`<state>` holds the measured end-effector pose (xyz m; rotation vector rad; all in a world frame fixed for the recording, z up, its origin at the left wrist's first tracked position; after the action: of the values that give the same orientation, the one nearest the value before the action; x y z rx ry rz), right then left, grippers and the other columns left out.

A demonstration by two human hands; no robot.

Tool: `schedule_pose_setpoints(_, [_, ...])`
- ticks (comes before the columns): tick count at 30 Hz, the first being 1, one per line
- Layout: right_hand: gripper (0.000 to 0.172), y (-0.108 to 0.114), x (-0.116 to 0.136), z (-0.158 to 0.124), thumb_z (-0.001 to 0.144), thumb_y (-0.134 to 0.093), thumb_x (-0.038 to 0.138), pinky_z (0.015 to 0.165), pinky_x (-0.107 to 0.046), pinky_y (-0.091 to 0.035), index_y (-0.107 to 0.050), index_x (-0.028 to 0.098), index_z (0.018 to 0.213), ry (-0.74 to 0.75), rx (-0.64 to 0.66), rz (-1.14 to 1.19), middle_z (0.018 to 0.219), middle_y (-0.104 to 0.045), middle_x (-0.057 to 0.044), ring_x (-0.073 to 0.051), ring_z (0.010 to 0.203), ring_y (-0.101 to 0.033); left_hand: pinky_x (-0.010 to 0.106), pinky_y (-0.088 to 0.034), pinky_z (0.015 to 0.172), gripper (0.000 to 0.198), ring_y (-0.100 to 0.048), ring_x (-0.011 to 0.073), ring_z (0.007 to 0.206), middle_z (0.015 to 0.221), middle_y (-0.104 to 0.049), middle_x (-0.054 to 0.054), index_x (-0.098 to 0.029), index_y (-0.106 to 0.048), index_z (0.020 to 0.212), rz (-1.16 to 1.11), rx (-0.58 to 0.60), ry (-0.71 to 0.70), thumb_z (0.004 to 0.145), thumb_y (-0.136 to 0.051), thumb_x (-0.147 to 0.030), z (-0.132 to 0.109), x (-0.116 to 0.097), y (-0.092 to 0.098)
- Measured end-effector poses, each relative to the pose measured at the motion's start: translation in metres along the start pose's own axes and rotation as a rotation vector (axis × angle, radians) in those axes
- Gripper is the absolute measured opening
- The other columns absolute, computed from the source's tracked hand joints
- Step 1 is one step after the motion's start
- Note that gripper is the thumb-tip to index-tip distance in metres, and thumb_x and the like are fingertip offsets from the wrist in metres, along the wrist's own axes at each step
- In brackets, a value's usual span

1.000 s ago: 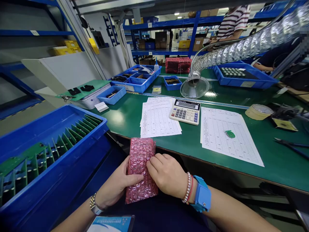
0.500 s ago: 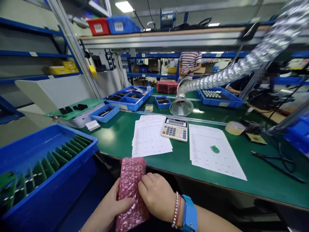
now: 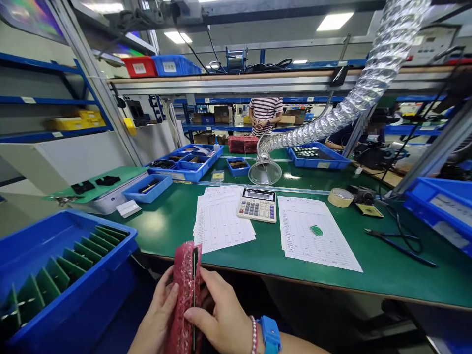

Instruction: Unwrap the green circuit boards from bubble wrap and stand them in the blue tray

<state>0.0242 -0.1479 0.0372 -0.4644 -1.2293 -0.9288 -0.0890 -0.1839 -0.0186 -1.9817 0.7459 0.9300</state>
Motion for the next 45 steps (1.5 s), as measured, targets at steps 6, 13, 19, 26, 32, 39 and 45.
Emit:
schedule_pose_setpoints(6, [0.049,-0.003,-0.007,0.0,0.075,-0.062,0.019,0.068,-0.025,-0.05,-0.047,0.024,0.121,-0.029,0.044,-0.034,0.122,-0.042,-0.009,-0.01,0.075,-0.054,0.029,-0.029,0.105,0.051,-0.042,0.0242,0.122,0.128,-0.053,0.005,-0.022,-0.057,0.115,0.007,0.176,0.015,0.07,-0.065,-0.046,0.001,0.015,-0.005])
schedule_pose_setpoints(13, [0.046,0.007,0.002,0.0,0.072,-0.06,0.011,0.061,-0.024,-0.049,-0.044,0.022,0.114,0.041,0.035,-0.052,0.115,-0.043,-0.008,-0.009,0.072,-0.052,0.041,-0.044,0.089,0.043,-0.06,0.0292,0.098,0.095,-0.068,0.01,-0.013,-0.06,0.104,-0.124,0.289,0.316,0.064,-0.069,-0.023,-0.014,0.033,-0.008])
schedule_pose_setpoints(19, [0.036,0.018,0.017,0.001,0.078,-0.057,0.013,0.069,-0.029,-0.05,-0.049,0.021,0.112,0.084,0.017,-0.159,0.116,-0.044,-0.009,-0.012,0.081,-0.051,0.044,-0.045,0.086,0.042,-0.061,0.0311,0.094,0.092,-0.068,0.013,-0.008,-0.062,0.097,-0.2,0.355,0.324,0.059,-0.068,-0.023,-0.021,0.025,-0.018])
schedule_pose_setpoints(26, [0.033,0.022,0.033,-0.002,0.081,-0.052,0.013,0.081,-0.034,-0.05,-0.051,0.018,0.114,0.248,0.0,-0.364,0.109,-0.053,-0.01,-0.017,0.096,-0.053,0.045,-0.043,0.087,0.04,-0.06,0.0313,0.095,0.088,-0.068,0.012,-0.009,-0.063,0.093,-0.23,0.415,0.315,0.058,-0.069,-0.027,-0.023,0.023,-0.019])
schedule_pose_setpoints(32, [0.022,0.034,0.039,0.002,0.085,-0.046,0.012,0.075,-0.03,-0.054,-0.058,0.017,0.103,0.286,-0.061,-0.395,0.1,-0.059,-0.01,-0.015,0.086,-0.059,0.047,-0.045,0.082,0.047,-0.059,0.0347,0.096,0.088,-0.067,0.016,-0.006,-0.063,0.094,-0.221,0.507,0.426,0.055,-0.066,-0.031,-0.031,0.025,-0.024])
schedule_pose_setpoints(39, [0.018,0.025,0.048,0.003,0.083,-0.05,0.012,0.073,-0.027,-0.052,-0.06,0.016,0.097,0.315,-0.024,-0.386,0.091,-0.06,-0.008,-0.014,0.083,-0.058,0.044,-0.044,0.083,0.06,-0.06,0.032,0.094,0.092,-0.067,0.013,-0.009,-0.055,0.114,-0.207,0.483,0.314,0.057,-0.065,-0.025,-0.029,0.02,-0.023])
schedule_pose_setpoints(45, [0.019,0.013,0.052,-0.005,0.083,-0.05,0.011,0.073,-0.031,-0.052,-0.058,0.012,0.1,0.458,-0.039,-0.622,0.091,-0.061,-0.01,-0.017,0.084,-0.056,0.043,-0.043,0.086,0.06,-0.06,0.03,0.094,0.091,-0.068,0.012,-0.01,-0.052,0.119,-0.21,0.52,0.275,0.062,-0.064,-0.023,-0.03,0.021,-0.025])
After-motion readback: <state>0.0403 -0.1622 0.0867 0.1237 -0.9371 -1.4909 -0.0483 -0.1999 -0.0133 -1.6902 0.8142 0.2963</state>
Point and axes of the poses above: each hand's wrist, its own z-axis towards the middle knuckle, its own y-axis out of the back of the hand, x = y × z, the point moved 9 cm from there along z, towards the middle knuckle
